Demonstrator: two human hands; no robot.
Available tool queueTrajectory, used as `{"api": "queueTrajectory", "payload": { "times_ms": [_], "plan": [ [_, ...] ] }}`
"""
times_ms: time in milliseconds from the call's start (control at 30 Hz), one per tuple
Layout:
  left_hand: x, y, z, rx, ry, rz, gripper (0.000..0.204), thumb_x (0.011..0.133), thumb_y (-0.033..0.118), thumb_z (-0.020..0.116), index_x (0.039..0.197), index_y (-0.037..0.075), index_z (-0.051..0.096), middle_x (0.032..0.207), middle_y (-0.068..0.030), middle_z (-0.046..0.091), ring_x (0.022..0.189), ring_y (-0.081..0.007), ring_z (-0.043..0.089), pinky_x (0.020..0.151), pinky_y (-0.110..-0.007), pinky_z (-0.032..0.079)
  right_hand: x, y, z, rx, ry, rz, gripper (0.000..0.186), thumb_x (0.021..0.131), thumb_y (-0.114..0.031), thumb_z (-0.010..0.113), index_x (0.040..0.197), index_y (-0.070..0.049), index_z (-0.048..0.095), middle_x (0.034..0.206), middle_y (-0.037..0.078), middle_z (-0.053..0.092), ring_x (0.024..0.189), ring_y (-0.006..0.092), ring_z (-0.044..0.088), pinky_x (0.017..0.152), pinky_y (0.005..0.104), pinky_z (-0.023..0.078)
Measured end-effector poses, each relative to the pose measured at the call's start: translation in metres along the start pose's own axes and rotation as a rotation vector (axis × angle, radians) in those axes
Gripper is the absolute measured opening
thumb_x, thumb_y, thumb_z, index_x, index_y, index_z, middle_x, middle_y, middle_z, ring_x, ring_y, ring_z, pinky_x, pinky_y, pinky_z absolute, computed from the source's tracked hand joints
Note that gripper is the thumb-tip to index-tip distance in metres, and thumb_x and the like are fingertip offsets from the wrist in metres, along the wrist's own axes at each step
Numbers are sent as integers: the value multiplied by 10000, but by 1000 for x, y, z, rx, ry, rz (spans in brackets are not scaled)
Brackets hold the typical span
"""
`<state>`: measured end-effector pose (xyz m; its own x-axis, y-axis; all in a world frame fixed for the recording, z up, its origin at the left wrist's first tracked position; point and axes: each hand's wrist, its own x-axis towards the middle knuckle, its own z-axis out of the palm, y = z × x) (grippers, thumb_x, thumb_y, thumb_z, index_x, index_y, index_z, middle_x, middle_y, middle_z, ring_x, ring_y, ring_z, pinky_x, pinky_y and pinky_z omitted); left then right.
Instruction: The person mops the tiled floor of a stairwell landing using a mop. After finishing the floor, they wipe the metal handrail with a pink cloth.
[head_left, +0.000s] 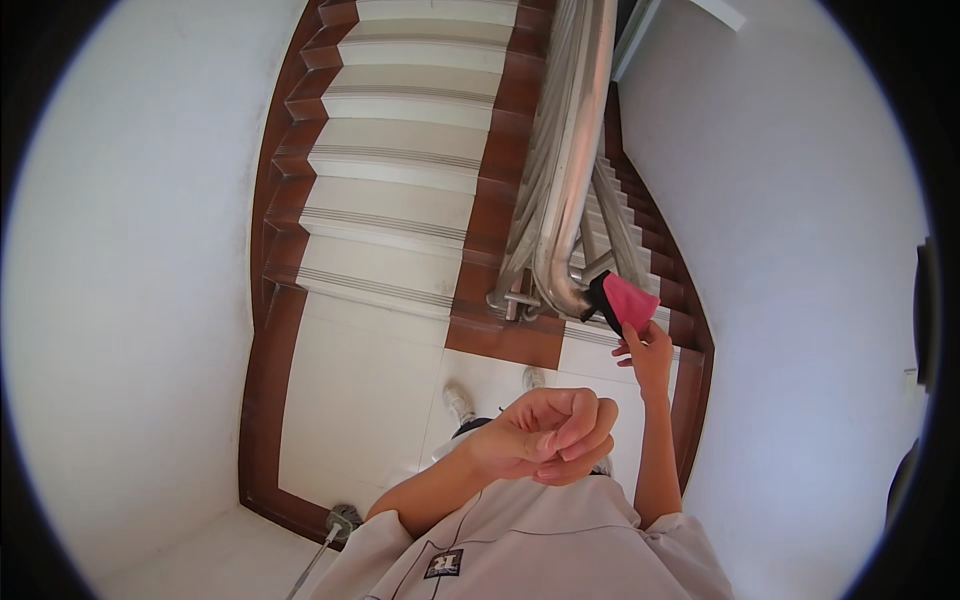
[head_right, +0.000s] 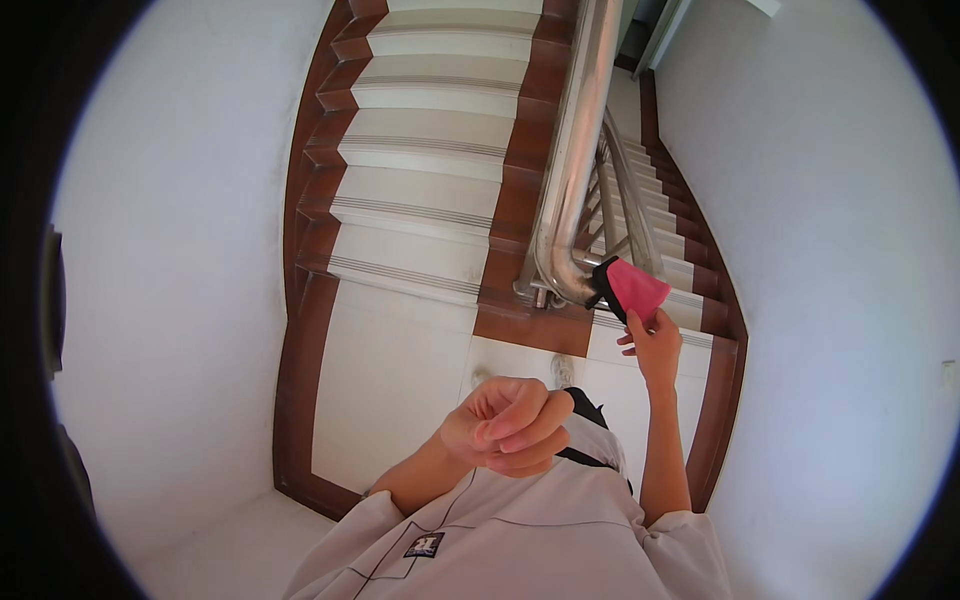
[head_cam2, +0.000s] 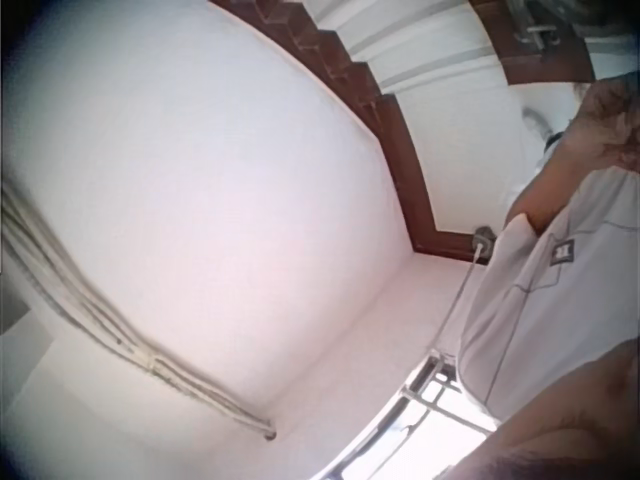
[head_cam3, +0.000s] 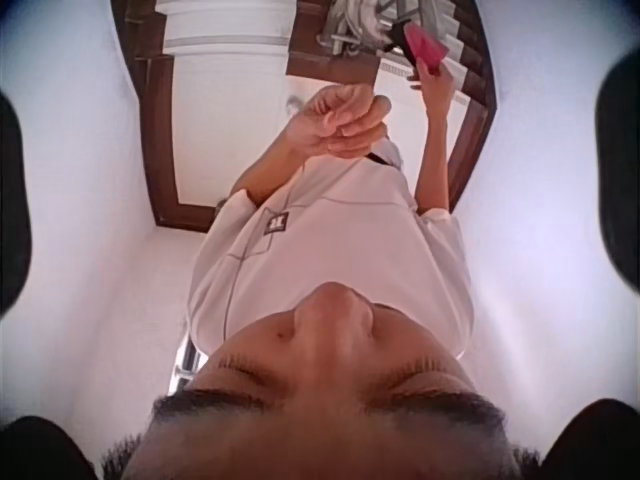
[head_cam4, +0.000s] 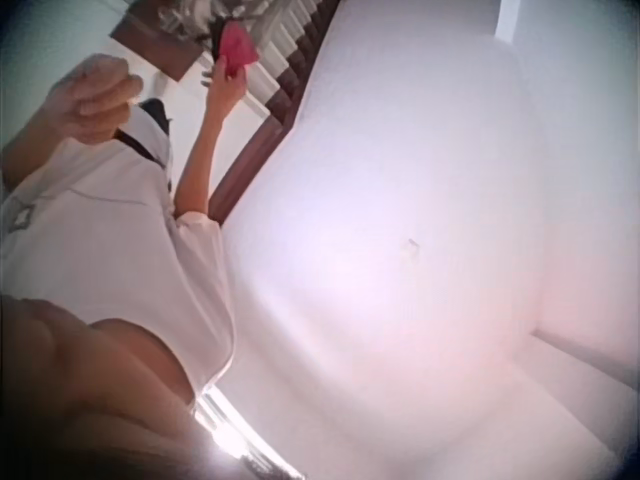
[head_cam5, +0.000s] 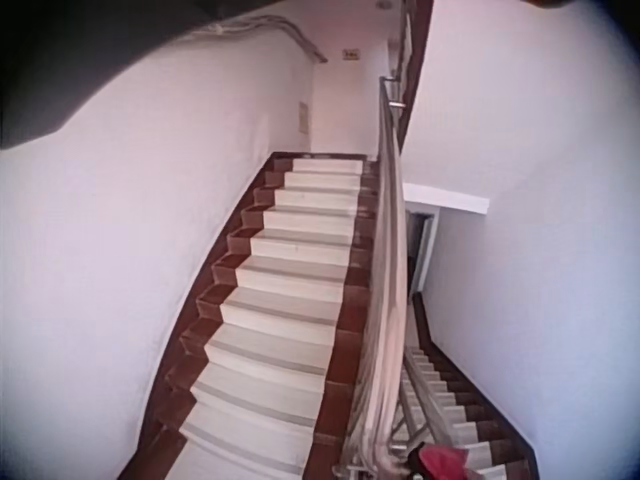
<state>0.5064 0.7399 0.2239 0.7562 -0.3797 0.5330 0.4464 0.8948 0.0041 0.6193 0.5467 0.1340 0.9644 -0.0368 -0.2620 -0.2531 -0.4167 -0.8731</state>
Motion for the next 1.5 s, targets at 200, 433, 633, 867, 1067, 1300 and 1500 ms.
{"api": "queueTrajectory", "payload": {
  "times_ms": [200,433,633,867,1067,1300,1500],
  "plan": [
    [2,-2,5,45,-19,-7,177,826,183,547,744,57,453,740,-8,390,534,-67,374,426,-169,303,2,6,3,22,-27,-3,201,791,-156,567,773,39,521,638,81,564,543,159,608,400,240,473],
    [18,-13,7,313,108,-48,94,774,88,571,769,24,502,756,-26,432,590,-101,421,500,-186,337,14,19,-11,58,-85,-21,195,782,-143,578,754,38,512,628,80,564,540,145,604,400,235,470],
    [51,-25,15,914,216,-24,108,716,33,585,786,-5,512,768,-59,478,614,-129,461,529,-230,344,28,31,-27,106,-134,-41,189,768,-134,597,732,30,511,609,73,564,526,121,592,406,226,465],
    [83,-42,-2,1073,313,-1,109,699,-1,578,788,-2,516,766,-73,484,589,-135,470,534,-240,336,42,32,-40,114,-219,-43,186,763,-138,608,733,23,520,597,56,565,520,103,586,415,207,454],
    [99,-55,-13,1135,442,14,98,700,-7,570,777,1,510,755,-73,476,594,-135,471,534,-235,330,57,37,-48,132,-315,-39,188,767,-141,610,737,21,519,603,55,573,518,101,585,419,204,455],
    [103,-62,-20,1231,592,64,63,745,18,554,759,12,492,726,-63,452,596,-124,460,521,-225,341,66,34,-51,153,-364,-70,192,768,-134,610,713,15,501,590,53,571,515,97,583,419,204,454],
    [83,-46,-44,1225,825,51,45,786,23,519,801,7,480,754,-54,466,596,-94,450,519,-207,365,64,25,-51,143,-422,-110,207,768,-133,609,698,16,484,581,52,558,510,98,584,406,205,443]
  ]
}}
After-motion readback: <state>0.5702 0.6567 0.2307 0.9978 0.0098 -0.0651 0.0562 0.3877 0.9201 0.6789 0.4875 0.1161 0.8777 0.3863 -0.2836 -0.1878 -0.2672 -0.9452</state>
